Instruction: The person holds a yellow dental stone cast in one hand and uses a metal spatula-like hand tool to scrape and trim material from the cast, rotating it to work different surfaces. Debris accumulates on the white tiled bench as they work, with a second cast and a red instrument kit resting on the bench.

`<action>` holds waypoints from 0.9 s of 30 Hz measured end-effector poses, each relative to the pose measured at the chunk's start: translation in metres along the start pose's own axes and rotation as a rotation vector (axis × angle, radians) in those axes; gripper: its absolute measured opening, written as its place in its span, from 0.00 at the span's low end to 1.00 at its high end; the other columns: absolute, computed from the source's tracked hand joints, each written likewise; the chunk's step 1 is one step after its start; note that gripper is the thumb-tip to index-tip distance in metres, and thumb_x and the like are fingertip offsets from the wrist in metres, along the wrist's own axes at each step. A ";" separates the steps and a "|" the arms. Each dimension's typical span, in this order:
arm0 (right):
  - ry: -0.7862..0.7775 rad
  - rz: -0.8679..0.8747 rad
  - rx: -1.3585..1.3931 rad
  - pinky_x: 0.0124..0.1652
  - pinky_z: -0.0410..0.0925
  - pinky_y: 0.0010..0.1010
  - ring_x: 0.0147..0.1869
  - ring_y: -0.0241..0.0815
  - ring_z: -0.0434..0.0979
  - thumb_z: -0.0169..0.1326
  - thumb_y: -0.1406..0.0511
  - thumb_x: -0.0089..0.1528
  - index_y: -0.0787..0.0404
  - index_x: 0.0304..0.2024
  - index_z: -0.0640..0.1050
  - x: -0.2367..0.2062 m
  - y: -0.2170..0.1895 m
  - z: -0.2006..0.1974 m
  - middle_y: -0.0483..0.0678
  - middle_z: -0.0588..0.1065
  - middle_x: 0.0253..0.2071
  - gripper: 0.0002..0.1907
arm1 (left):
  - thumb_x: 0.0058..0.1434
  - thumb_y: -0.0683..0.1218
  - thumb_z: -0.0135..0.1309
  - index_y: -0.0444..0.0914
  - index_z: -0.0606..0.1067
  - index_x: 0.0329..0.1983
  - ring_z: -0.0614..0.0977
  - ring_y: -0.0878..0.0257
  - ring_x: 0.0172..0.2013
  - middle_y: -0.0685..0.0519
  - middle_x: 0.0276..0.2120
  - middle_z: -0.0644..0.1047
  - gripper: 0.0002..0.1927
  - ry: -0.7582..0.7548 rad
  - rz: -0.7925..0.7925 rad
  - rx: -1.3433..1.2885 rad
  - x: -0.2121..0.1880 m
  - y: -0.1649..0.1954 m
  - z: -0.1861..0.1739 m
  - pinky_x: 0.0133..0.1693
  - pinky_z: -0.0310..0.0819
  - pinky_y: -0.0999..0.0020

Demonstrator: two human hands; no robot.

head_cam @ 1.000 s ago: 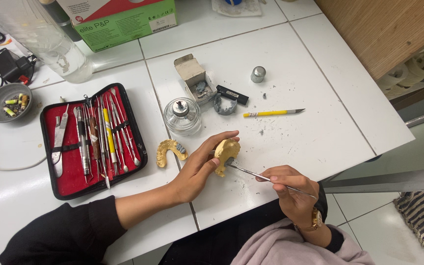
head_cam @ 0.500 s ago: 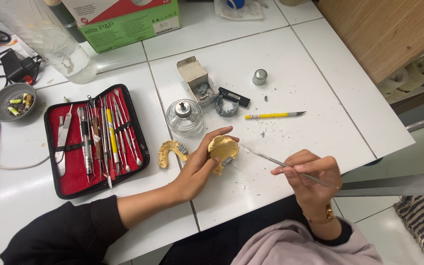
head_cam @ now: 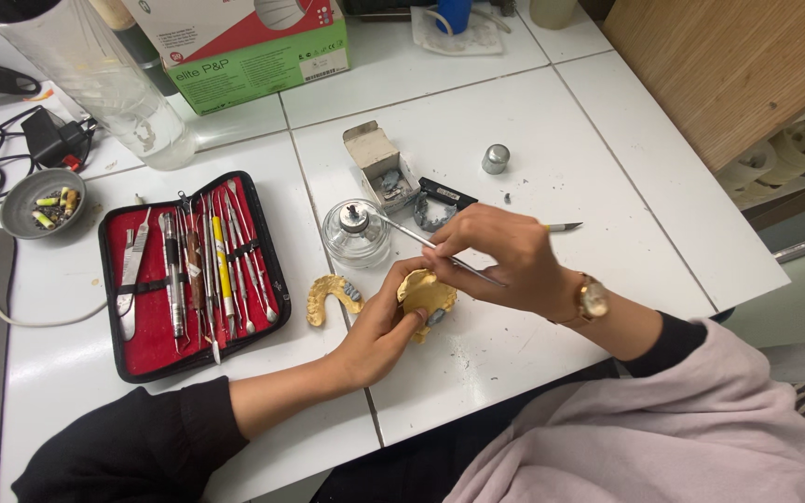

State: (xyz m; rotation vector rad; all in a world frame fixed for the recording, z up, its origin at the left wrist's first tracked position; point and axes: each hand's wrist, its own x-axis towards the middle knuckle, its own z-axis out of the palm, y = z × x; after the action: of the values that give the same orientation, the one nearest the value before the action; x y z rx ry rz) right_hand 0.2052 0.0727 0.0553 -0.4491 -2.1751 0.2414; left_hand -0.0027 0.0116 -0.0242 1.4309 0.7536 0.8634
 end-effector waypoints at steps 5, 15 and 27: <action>-0.018 -0.062 -0.010 0.41 0.77 0.30 0.43 0.44 0.83 0.68 0.73 0.59 0.63 0.36 0.75 -0.006 0.014 0.021 0.50 0.80 0.38 0.11 | 0.68 0.38 0.42 0.40 0.56 0.69 0.76 0.66 0.42 0.49 0.47 0.72 0.26 0.002 -0.042 0.113 0.000 -0.004 -0.001 0.44 0.73 0.68; -0.031 -0.081 -0.013 0.43 0.77 0.31 0.46 0.45 0.82 0.67 0.72 0.60 0.63 0.40 0.75 -0.012 0.019 0.028 0.50 0.79 0.42 0.11 | 0.68 0.38 0.42 0.37 0.57 0.70 0.74 0.67 0.42 0.49 0.48 0.72 0.26 -0.013 0.019 0.065 -0.001 -0.001 -0.001 0.44 0.73 0.70; -0.032 -0.059 0.008 0.45 0.77 0.33 0.48 0.45 0.81 0.66 0.71 0.61 0.63 0.40 0.75 -0.016 0.022 0.032 0.50 0.78 0.43 0.11 | 0.69 0.37 0.44 0.38 0.57 0.70 0.74 0.67 0.45 0.50 0.48 0.71 0.26 -0.027 0.028 -0.005 -0.001 -0.003 0.000 0.47 0.73 0.70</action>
State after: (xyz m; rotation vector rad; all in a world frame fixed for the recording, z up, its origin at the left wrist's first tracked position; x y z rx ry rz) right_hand 0.1935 0.0865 0.0174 -0.3779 -2.2145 0.2256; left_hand -0.0030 0.0109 -0.0272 1.4489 0.7119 0.8655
